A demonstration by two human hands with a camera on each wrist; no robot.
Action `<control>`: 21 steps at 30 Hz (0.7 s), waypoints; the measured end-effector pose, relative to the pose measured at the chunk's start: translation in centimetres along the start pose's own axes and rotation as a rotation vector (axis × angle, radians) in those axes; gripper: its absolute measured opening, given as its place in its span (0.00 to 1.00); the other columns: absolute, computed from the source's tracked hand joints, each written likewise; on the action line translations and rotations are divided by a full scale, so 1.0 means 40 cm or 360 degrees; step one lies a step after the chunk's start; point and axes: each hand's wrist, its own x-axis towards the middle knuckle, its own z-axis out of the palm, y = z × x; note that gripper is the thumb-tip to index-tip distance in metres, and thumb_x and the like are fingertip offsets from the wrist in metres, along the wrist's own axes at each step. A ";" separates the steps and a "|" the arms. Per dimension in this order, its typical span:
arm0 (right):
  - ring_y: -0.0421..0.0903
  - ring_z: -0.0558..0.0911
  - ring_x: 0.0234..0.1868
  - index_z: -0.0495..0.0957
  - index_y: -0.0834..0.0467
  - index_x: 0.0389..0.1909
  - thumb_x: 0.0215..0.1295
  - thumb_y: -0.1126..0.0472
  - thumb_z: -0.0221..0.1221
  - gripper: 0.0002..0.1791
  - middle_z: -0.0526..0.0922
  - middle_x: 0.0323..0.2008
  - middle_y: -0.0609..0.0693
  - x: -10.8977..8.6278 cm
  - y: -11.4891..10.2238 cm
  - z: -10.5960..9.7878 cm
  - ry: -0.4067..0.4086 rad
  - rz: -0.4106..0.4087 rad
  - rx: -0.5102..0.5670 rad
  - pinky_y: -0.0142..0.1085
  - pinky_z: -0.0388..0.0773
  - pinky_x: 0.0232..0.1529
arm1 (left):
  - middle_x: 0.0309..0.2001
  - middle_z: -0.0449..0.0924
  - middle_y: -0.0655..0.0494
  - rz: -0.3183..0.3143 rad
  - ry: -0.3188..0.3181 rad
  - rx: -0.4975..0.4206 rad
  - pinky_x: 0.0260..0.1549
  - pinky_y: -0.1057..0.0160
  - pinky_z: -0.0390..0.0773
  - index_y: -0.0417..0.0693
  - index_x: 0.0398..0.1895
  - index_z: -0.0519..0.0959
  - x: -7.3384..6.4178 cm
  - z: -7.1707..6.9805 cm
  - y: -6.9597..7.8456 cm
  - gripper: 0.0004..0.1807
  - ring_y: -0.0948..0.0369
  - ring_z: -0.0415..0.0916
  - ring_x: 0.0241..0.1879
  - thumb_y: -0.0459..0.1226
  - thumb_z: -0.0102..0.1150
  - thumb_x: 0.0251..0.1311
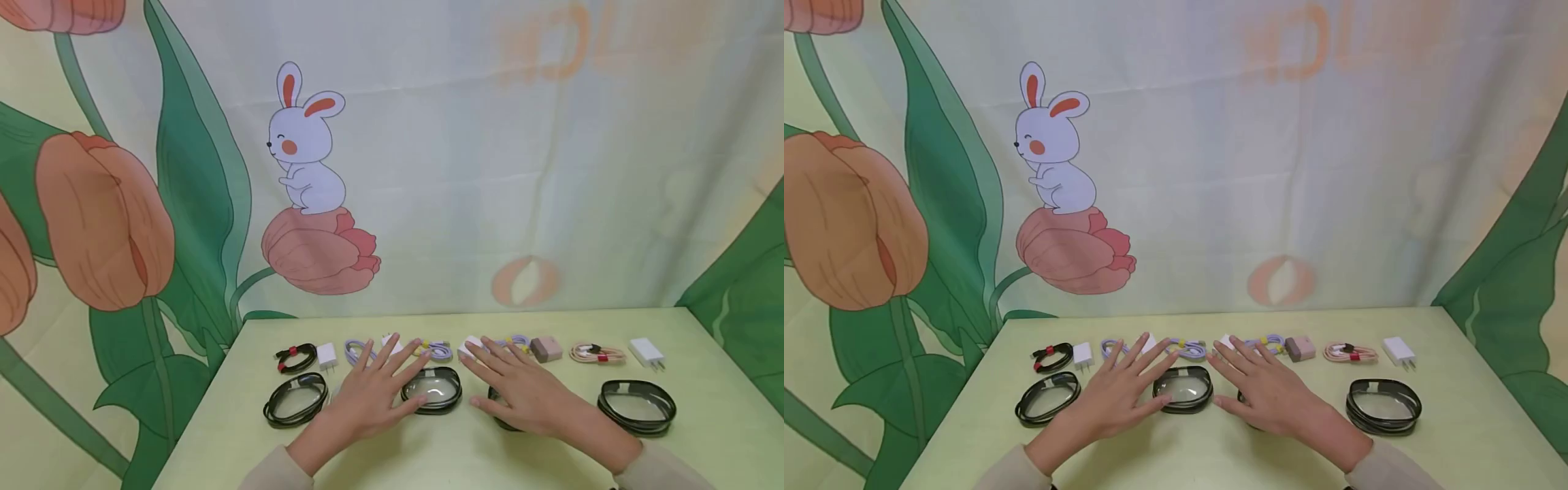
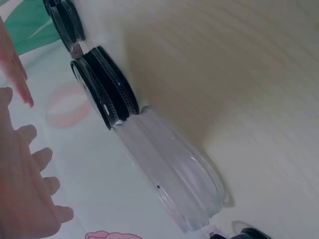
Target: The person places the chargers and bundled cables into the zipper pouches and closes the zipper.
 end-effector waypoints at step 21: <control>0.51 0.81 0.58 0.82 0.58 0.58 0.73 0.47 0.58 0.23 0.83 0.54 0.52 0.020 -0.040 -0.004 0.0096 -0.0106 0.0001 0.48 0.77 0.59 | 0.73 0.69 0.58 -0.0088 0.0057 -0.0022 0.68 0.42 0.64 0.61 0.72 0.72 -0.100 -0.010 -0.018 0.26 0.49 0.67 0.70 0.54 0.49 0.74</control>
